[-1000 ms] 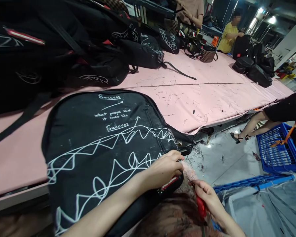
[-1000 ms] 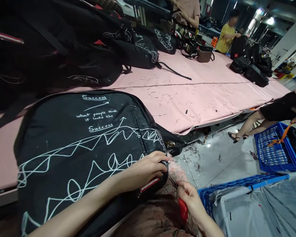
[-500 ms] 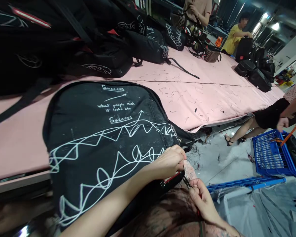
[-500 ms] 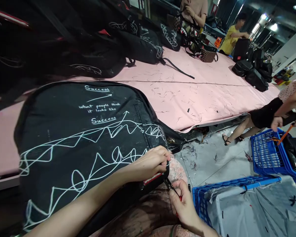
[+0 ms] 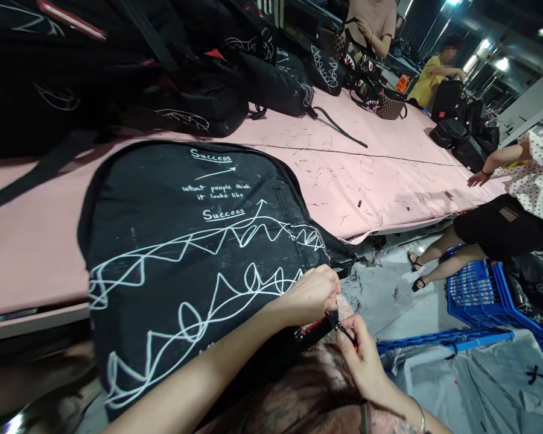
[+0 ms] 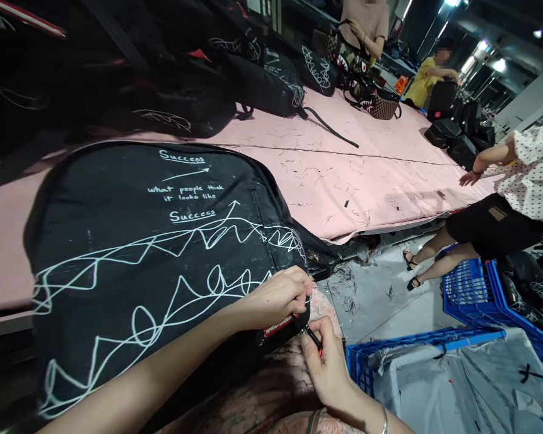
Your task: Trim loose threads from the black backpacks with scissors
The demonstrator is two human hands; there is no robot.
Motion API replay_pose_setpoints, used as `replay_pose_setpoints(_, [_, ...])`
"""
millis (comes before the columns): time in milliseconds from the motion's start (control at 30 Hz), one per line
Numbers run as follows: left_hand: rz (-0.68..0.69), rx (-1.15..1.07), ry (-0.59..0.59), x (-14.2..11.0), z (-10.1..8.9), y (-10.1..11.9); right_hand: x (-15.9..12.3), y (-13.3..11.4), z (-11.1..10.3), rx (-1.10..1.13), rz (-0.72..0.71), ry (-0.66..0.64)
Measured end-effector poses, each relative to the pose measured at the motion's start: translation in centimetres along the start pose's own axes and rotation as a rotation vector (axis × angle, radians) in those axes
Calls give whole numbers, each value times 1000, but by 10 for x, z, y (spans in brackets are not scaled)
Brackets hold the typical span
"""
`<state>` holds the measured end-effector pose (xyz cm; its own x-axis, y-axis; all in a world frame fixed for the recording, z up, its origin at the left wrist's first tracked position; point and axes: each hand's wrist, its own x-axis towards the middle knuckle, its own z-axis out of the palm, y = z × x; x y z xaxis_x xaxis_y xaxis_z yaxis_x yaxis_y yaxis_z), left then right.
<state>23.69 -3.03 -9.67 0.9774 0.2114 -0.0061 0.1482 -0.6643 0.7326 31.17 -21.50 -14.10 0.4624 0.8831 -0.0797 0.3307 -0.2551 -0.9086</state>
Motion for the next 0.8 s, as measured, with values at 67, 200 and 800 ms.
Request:
replay_pose_setpoints(67, [-4,-12,28,1,2,-1,1,1,0,27,32,-39])
replay_pose_setpoints(200, [-55,-92,132,4,-1,0,3,3,2,128,76,-13])
replay_pose_setpoints(800, [106,61,228,-32,12,-1,-10,30,-14,-147,-169,-16])
